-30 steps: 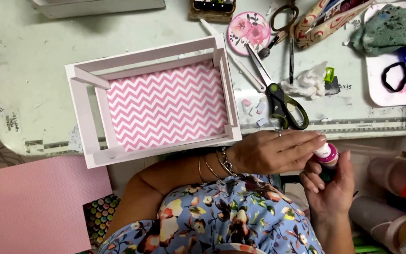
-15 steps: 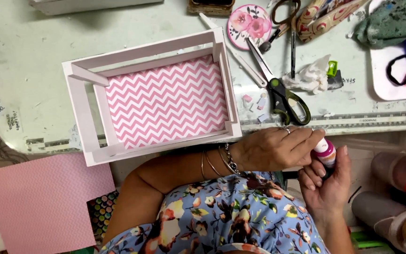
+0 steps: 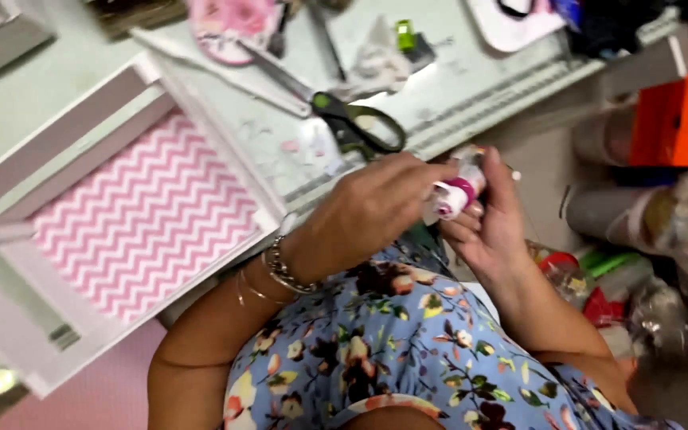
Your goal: The person is decorating a small wooden crate by applying glue to its edges and attaching small decorative pieces.
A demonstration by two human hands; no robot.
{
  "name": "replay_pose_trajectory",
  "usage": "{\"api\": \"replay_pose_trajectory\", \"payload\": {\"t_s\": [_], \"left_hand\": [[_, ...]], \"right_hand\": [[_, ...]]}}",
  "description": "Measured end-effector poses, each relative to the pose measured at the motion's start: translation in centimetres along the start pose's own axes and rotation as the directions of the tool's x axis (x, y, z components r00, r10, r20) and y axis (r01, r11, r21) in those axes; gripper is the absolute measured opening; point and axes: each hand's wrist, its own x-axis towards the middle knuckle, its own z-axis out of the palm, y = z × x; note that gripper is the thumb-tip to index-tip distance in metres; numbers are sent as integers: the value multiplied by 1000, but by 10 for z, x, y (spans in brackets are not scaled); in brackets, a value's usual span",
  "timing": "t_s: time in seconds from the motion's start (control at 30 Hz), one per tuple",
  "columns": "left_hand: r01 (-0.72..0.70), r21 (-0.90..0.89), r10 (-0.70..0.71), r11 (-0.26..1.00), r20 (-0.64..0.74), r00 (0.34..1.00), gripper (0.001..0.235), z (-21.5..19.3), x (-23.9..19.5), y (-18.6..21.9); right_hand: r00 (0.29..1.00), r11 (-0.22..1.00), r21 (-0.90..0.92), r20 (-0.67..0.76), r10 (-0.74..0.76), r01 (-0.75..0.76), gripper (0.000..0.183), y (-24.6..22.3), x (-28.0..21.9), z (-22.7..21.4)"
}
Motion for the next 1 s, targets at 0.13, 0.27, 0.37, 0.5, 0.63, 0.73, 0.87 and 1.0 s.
{"api": "replay_pose_trajectory", "payload": {"t_s": [0.13, 0.27, 0.37, 0.5, 0.63, 0.73, 0.87, 1.0], "left_hand": [[151, -319, -150, 936, 27, 988, 33, -12, 7, 1], [148, -226, -162, 963, -42, 986, 35, -11, 3, -1], [150, -91, -156, 985, -71, 985, 32, -5, -11, -12], [143, 101, -142, 985, -16, 990, 31, -14, -13, -10], [191, 68, -192, 979, 10, 981, 32, -17, -11, -13], [159, 96, -160, 983, 8, 987, 30, -18, -11, -15], [149, 116, -150, 982, -1, 989, 27, -19, -8, -16], [159, 165, -166, 973, 32, 986, 27, -18, -13, -21]], "right_hand": [[1000, 994, -102, 3, -26, 26, 49, -3, 4, 24], [992, 974, -195, -27, -120, 113, 49, -15, 11, 36], [907, 818, -429, 8, -420, 383, 47, -38, 20, 56], [651, 261, -753, 278, -706, 604, 32, -91, 49, 47], [672, 112, -835, 346, -654, 539, 33, -116, 79, 47], [699, 82, -888, 297, -650, 452, 33, -120, 90, 51], [715, 135, -915, 197, -670, 379, 35, -123, 101, 45], [731, 134, -913, 212, -648, 385, 31, -126, 105, 40]]}}
